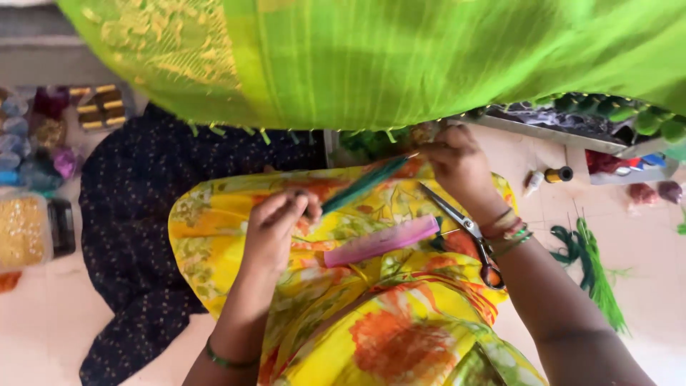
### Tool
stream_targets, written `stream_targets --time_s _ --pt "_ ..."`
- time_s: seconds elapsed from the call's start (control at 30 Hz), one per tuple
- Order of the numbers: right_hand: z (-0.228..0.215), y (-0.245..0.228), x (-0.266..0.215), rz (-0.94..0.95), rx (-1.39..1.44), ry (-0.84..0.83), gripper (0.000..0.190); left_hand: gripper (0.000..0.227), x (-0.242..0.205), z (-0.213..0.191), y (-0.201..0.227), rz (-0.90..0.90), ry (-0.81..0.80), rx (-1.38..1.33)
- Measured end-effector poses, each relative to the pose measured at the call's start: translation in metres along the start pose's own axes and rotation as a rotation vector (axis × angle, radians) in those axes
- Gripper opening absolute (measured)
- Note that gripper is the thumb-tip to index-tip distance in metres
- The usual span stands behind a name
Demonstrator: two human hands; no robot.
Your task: Attaching decorative tassels and beads to the border of a green sari using thread, scissors, and a comb.
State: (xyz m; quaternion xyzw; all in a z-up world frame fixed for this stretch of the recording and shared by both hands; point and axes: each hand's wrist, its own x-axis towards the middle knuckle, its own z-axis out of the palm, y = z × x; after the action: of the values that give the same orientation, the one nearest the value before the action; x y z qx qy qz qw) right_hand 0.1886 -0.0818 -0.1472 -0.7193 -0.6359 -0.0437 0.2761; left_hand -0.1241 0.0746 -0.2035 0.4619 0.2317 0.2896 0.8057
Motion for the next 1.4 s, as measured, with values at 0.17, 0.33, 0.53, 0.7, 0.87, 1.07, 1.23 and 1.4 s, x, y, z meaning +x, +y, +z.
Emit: stream_targets --time_s 0.17,0.33,0.53,0.7,0.87,1.07,1.23,1.4 --pt "-0.046 -0.002 0.000 0.327 -0.160 0.100 0.021 0.032 0.076 0.046 0.007 0.158 0.007 0.360" --pt "-0.053 0.003 -0.006 0.162 -0.248 0.279 0.011 0.037 0.098 0.045 -0.010 0.409 0.029 1.046" --pt "-0.046 -0.050 0.008 0.239 -0.035 0.292 0.020 0.029 0.085 0.063 0.008 0.245 -0.064 0.853" --pt "-0.058 -0.096 0.026 0.138 0.125 0.137 0.014 0.050 0.068 0.120 0.057 0.785 -0.335 0.962" --pt "-0.075 -0.096 0.017 0.226 0.599 0.221 0.006 0.020 0.067 0.123 0.013 0.635 -0.529 0.949" --pt "-0.147 -0.076 -0.013 0.308 1.041 0.755 0.007 0.024 0.060 0.102 0.003 0.664 -0.487 1.094" --pt "-0.180 -0.016 -0.070 0.400 0.878 0.902 0.019 0.033 0.079 0.064 -0.034 0.595 -0.490 1.340" --pt "-0.161 -0.097 -0.012 0.483 0.320 0.438 0.012 0.049 0.064 0.121 0.036 0.444 -0.568 0.946"
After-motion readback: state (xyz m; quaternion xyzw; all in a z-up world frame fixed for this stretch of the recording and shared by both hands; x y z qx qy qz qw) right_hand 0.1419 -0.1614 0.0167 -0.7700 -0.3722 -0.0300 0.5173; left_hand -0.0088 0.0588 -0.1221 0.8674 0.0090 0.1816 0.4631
